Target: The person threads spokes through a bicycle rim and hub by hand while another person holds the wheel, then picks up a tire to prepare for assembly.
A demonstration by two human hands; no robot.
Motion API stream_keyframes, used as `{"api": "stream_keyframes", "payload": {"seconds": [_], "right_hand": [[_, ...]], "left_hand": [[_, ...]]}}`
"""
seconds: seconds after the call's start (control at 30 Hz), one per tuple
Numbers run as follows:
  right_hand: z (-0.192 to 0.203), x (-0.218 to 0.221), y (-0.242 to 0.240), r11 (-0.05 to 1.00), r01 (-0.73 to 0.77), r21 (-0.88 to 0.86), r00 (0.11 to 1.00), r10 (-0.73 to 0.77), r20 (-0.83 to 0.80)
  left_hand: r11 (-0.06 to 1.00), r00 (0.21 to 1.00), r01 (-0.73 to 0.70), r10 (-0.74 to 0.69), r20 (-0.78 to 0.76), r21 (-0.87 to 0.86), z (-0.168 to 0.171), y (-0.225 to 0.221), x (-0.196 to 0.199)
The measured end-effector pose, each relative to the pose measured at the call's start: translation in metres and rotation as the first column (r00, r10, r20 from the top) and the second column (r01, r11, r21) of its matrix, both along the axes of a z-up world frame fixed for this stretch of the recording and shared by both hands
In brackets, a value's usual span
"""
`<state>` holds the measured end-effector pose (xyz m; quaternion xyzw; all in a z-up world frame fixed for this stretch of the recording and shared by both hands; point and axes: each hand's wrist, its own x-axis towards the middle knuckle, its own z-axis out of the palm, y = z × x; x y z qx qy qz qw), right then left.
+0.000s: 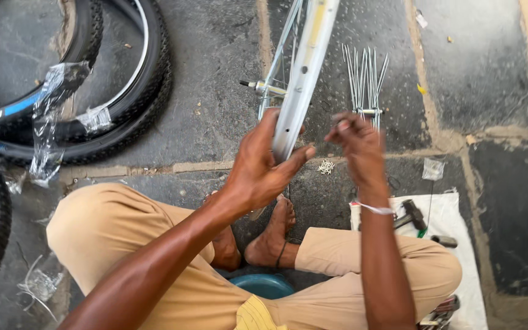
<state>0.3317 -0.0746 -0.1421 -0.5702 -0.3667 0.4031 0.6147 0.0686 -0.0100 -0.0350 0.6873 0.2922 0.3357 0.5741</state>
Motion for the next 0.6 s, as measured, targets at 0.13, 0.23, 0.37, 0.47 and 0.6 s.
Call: {"api": "stream_keyframes", "payload": {"seconds": [0.13,0.23,0.37,0.47,0.6], "right_hand": [[0.159,-0.077,-0.013,0.957,-0.247,0.151,0.893,0.164,0.419],[0.202,-0.115,-0.005,0.925,-0.376,0.055,0.727,0.257,0.637],[0.207,-0.127,0.019,0.889,-0.456,-0.029,0.533,0.299,0.791],[0.208,-0.125,0.019,0.897,-0.426,-0.117,0.640,0.390,0.663],[0.213,-0.133,0.017,0.910,-0.397,-0.117,0.515,0.327,0.792]], "left_hand": [[0.995,1.000,-0.028,0.026,0.018,0.092,0.003,-0.002,-0.004],[0.999,0.994,0.033,-0.034,0.105,0.002,0.004,-0.004,-0.005],[0.993,0.958,0.030,-0.063,0.278,0.118,0.001,-0.009,-0.007],[0.990,0.967,0.035,-0.068,0.246,0.134,-0.004,-0.008,-0.008],[0.976,0.951,0.016,-0.082,0.299,0.217,-0.007,-0.006,-0.008]]}}
